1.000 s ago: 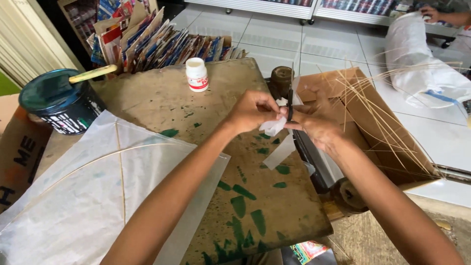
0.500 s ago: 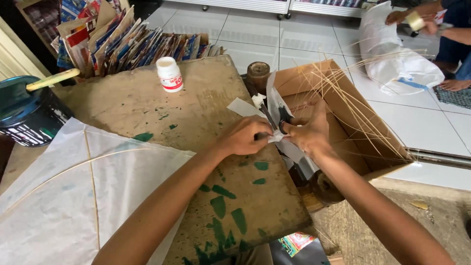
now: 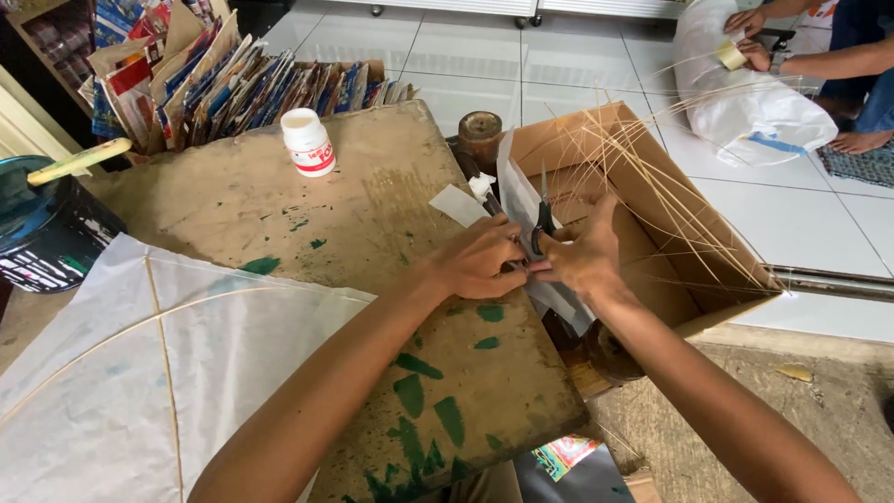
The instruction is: Trimming excess paper from a kite frame using scissors and folding the edges to secure it.
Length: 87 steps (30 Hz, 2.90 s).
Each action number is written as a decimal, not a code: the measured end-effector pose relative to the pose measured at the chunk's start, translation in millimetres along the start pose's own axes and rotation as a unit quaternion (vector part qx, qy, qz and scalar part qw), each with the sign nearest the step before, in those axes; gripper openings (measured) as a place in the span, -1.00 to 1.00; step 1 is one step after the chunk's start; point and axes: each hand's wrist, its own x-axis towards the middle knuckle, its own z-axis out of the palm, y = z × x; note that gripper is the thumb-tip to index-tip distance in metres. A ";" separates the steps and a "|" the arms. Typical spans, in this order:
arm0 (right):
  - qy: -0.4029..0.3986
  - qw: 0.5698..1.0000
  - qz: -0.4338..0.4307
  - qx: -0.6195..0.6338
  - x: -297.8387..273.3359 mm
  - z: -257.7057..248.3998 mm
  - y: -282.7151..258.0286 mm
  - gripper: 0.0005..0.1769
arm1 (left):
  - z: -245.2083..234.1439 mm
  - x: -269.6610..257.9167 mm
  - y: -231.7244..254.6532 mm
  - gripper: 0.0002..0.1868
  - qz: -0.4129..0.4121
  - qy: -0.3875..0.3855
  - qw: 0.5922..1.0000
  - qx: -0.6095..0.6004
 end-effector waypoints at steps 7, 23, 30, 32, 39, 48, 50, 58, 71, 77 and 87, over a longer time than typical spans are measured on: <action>-0.009 1.000 0.003 0.011 15.4 4.8 15.8 -0.32 | -6.9 6.1 0.7 -0.64 -0.020 -0.026 0.999 0.032; -0.043 0.999 0.015 0.010 -10.8 4.8 -6.5 -0.19 | 3.6 -9.1 -1.8 -0.87 0.052 0.001 0.998 -0.045; -0.015 0.999 -0.043 0.010 20.2 -2.4 21.2 -0.23 | -0.6 -3.5 -4.4 -0.86 0.091 -0.012 0.996 -0.001; -0.008 0.999 -0.044 0.010 20.0 -3.1 19.5 -0.24 | 0.5 -2.3 -8.7 -0.89 0.091 -0.007 0.996 0.004; 0.027 0.995 0.085 0.043 13.6 -1.1 -15.3 -0.13 | -39.3 -6.5 11.6 -0.86 0.113 0.108 0.988 -0.004; -0.081 0.898 -0.430 -0.049 -42.3 41.5 -26.5 -0.35 | -185.8 -111.6 21.0 -0.81 -0.111 0.062 0.985 -0.117; -0.179 0.909 -0.374 -0.048 -53.3 65.1 -39.8 -0.31 | -211.2 -157.4 29.6 -0.85 -0.152 0.052 0.984 -0.071; -0.281 0.923 -0.244 -0.099 -78.0 140.2 -72.3 -0.25 | -247.4 -272.5 66.3 -0.84 -0.342 0.036 0.935 0.084; -0.263 0.947 -0.169 -0.074 -77.7 158.1 -62.5 -0.22 | -230.8 -292.0 73.1 -0.79 -0.372 0.060 0.911 0.168; -0.302 0.944 -0.123 -0.049 -59.7 164.1 -48.1 -0.22 | -191.8 -245.3 62.8 -0.87 -0.252 0.094 0.947 0.174; -0.311 0.948 -0.066 -0.008 -60.2 157.7 -43.4 -0.21 | -170.4 -218.4 68.1 -0.77 -0.216 0.097 0.966 0.102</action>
